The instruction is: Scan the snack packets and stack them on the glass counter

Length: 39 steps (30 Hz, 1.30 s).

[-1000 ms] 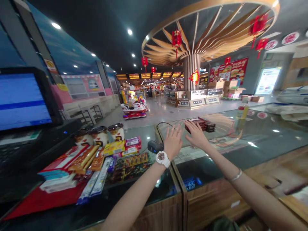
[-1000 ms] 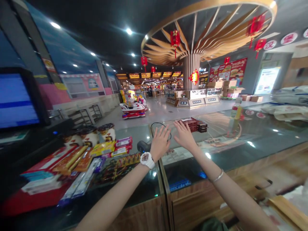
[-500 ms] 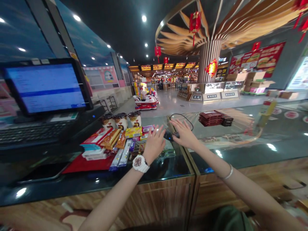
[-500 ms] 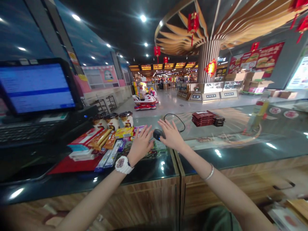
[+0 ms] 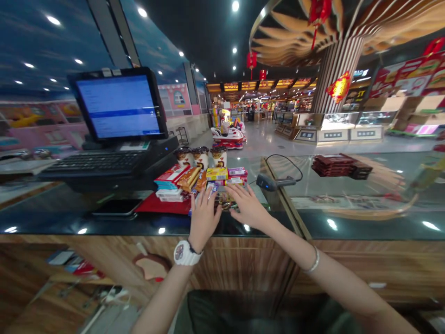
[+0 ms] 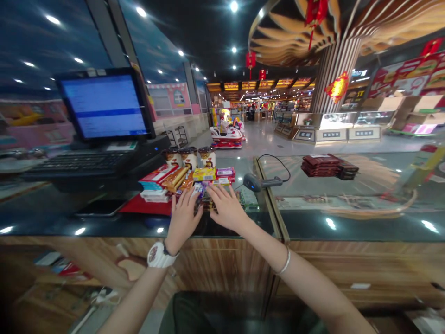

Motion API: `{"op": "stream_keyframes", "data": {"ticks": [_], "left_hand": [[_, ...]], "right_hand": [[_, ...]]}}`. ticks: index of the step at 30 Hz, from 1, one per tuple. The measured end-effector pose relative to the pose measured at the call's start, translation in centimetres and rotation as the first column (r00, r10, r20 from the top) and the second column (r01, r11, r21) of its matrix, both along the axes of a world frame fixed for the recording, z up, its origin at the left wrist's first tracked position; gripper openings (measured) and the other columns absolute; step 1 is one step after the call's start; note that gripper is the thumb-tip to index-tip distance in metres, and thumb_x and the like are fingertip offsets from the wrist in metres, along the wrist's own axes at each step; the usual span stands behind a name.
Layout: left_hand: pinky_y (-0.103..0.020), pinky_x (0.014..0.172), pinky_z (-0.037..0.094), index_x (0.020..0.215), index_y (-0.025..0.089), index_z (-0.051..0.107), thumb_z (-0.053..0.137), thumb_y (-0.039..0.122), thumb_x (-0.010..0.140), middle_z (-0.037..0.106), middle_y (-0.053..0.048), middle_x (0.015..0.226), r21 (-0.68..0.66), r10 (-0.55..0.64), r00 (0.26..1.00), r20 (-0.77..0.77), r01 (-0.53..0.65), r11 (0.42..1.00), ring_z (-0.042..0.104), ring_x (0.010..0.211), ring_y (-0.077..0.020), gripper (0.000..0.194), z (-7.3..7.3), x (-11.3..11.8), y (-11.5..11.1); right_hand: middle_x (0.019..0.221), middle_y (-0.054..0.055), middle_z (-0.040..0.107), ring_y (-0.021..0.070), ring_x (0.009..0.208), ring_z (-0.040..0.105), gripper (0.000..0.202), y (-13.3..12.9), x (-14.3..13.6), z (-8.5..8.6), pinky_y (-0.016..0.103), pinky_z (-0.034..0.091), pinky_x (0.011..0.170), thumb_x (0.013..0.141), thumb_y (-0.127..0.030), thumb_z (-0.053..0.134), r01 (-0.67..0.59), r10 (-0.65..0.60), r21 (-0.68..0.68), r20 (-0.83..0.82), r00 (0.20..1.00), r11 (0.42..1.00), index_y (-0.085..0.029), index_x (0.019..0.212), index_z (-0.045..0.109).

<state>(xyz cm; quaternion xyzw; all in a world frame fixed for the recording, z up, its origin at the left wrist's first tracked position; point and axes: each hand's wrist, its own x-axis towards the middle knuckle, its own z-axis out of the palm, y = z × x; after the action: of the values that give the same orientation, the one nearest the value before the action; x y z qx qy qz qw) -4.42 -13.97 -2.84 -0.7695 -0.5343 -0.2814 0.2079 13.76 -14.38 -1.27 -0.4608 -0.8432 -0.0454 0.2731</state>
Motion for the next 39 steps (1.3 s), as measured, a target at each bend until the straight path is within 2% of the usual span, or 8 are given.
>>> {"op": "stream_keyframes", "data": {"ticks": [5,10,17,21,26,30,34,39], "left_hand": [[-0.060,0.120,0.019,0.136,0.020,0.053,0.048,0.027,0.091,0.048,-0.011,0.149,-0.049,0.044,0.999,0.005,-0.044,0.998,0.039,0.142,-0.0309,0.046,0.1,-0.9,1.1],[-0.061,0.120,0.017,0.139,0.017,0.051,0.050,0.026,0.089,0.048,-0.011,0.150,-0.095,0.058,0.998,-0.030,-0.060,0.994,0.035,0.143,-0.0321,0.050,0.8,-0.4,2.9],[-0.060,0.122,0.016,0.136,0.015,0.054,0.048,0.026,0.090,0.051,-0.010,0.147,-0.106,0.060,0.997,-0.051,-0.066,0.992,0.039,0.141,-0.0308,0.047,0.6,0.2,3.7],[-0.060,0.122,0.013,0.137,0.017,0.053,0.046,0.027,0.092,0.054,-0.007,0.145,-0.131,0.018,0.998,-0.058,-0.026,0.991,0.038,0.142,-0.0289,0.046,0.0,0.1,3.4],[-0.062,0.122,0.012,0.127,0.020,0.061,0.046,0.025,0.092,0.064,-0.006,0.133,-0.170,0.025,0.998,-0.058,-0.034,0.985,0.042,0.139,-0.0285,0.038,-0.3,-0.2,3.0],[-0.063,0.121,0.014,0.123,0.020,0.062,0.046,0.024,0.092,0.065,-0.006,0.131,-0.179,0.025,0.998,-0.053,-0.035,0.983,0.043,0.138,-0.0284,0.035,-0.1,-0.2,2.7],[-0.062,0.121,0.014,0.119,0.019,0.063,0.048,0.023,0.092,0.067,-0.007,0.127,-0.190,0.031,0.998,-0.055,-0.041,0.981,0.047,0.134,-0.0288,0.031,0.2,-0.2,2.7],[-0.063,0.120,0.015,0.117,0.019,0.062,0.048,0.024,0.092,0.070,-0.008,0.120,-0.186,0.037,0.999,-0.041,-0.043,0.982,0.050,0.131,-0.0280,0.029,0.1,-0.3,2.8]], "right_hand": [[0.158,0.012,0.034,0.0305,0.145,0.031,0.071,3.9,-2.0,0.1,0.060,0.019,0.118,0.082,-0.018,0.052,-0.075,0.076,-0.010,0.099,0.992,0.997,-0.019,0.151,0.034],[0.157,0.014,0.034,0.0330,0.145,0.031,0.075,8.2,-2.8,-0.5,0.061,0.018,0.117,0.079,-0.015,0.057,-0.138,0.145,-0.047,0.210,0.967,0.989,-0.016,0.151,0.034],[0.155,0.015,0.039,0.0305,0.144,0.034,0.073,11.6,-2.7,-1.6,0.059,0.023,0.116,0.082,-0.019,0.058,-0.114,0.135,-0.112,0.203,0.970,0.987,-0.017,0.150,0.035],[0.153,0.015,0.042,0.0271,0.142,0.039,0.066,12.3,-2.6,-2.8,0.054,0.028,0.115,0.083,-0.016,0.055,-0.134,0.156,-0.124,0.188,0.970,0.983,-0.016,0.147,0.040],[0.149,0.013,0.048,0.0252,0.140,0.043,0.058,12.3,-2.5,-3.8,0.054,0.028,0.115,0.086,-0.015,0.050,-0.141,0.161,-0.110,0.193,0.968,0.984,-0.019,0.144,0.046],[0.140,0.012,0.058,0.0250,0.131,0.052,0.050,11.8,-2.5,-3.4,0.052,0.029,0.113,0.086,-0.015,0.052,-0.153,0.157,-0.037,0.200,0.967,0.988,-0.019,0.136,0.055],[0.117,0.011,0.071,0.0259,0.113,0.062,0.031,11.0,-2.7,-2.4,0.046,0.033,0.111,0.086,-0.014,0.055,-0.130,0.100,0.097,0.261,0.960,0.987,-0.018,0.114,0.068],[0.102,0.011,0.074,0.0260,0.101,0.063,0.023,10.8,-3.0,-1.9,0.045,0.035,0.107,0.090,-0.015,0.051,-0.154,0.072,0.207,0.354,0.932,0.966,-0.017,0.100,0.072]]}}
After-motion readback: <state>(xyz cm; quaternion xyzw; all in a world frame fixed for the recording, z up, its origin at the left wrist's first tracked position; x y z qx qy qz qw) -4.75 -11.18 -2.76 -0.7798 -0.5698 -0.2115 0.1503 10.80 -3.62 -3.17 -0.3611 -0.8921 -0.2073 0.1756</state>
